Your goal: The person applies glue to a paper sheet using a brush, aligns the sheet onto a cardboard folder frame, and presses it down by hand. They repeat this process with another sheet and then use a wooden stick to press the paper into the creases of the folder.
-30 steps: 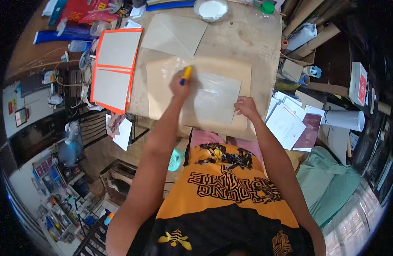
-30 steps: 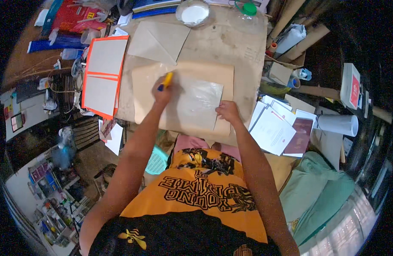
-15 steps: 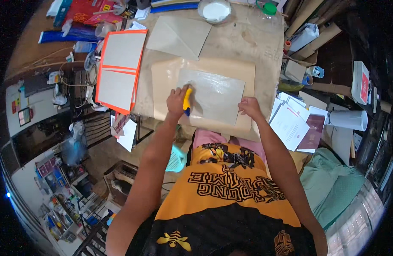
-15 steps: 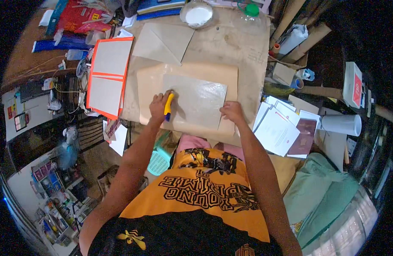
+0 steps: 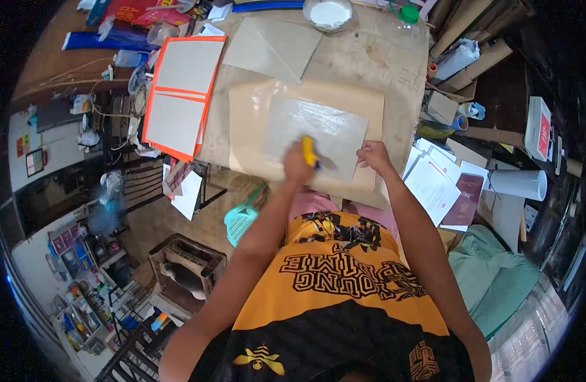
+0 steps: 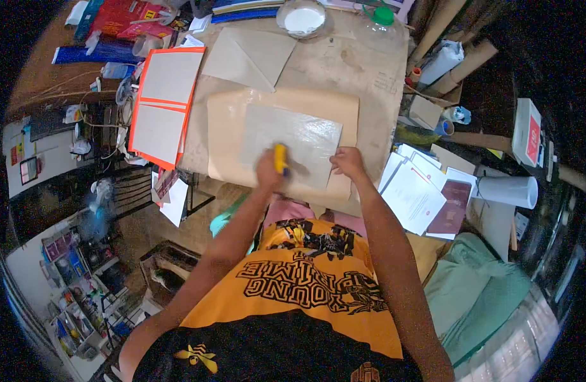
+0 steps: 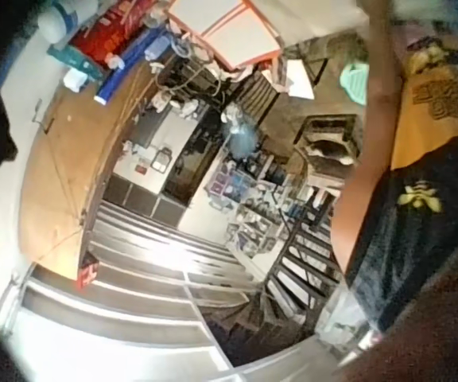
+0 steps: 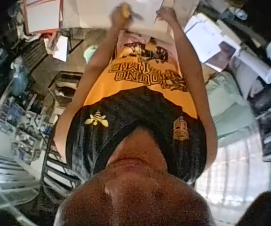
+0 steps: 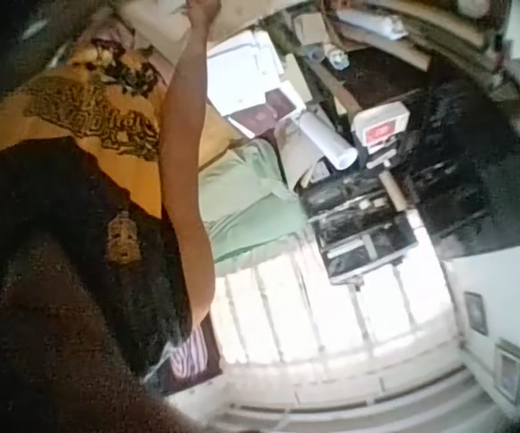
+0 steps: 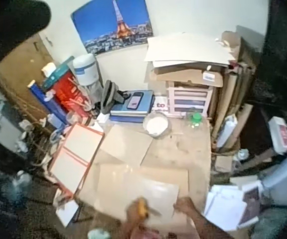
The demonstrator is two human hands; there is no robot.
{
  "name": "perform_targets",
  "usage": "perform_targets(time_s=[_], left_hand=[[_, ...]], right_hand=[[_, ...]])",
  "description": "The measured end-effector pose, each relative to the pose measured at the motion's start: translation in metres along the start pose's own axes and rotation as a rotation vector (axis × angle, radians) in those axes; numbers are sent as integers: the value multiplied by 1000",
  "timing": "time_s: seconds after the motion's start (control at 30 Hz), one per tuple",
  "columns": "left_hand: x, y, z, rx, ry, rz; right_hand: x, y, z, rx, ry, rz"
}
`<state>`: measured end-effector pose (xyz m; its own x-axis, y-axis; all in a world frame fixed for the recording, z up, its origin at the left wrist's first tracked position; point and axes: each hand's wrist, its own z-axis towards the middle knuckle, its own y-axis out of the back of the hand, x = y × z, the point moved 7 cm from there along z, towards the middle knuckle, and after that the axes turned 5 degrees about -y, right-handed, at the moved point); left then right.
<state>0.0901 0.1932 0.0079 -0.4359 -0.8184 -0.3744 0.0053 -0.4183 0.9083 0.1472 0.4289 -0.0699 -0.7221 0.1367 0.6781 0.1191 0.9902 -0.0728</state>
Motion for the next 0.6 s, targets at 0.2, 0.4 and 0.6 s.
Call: perform_targets(time_s=[0.2,0.4,0.6], left_hand=[[100,-9,-38,243,88,-661],[103,91,1,-35,113,-72],[-49,-8,18,207,-460,-392]], right_hand=[[4,-7,-2,34,-6,-26],[-10,4,6,-19,11,-25],[-3,1,1,-16,-41,-47]])
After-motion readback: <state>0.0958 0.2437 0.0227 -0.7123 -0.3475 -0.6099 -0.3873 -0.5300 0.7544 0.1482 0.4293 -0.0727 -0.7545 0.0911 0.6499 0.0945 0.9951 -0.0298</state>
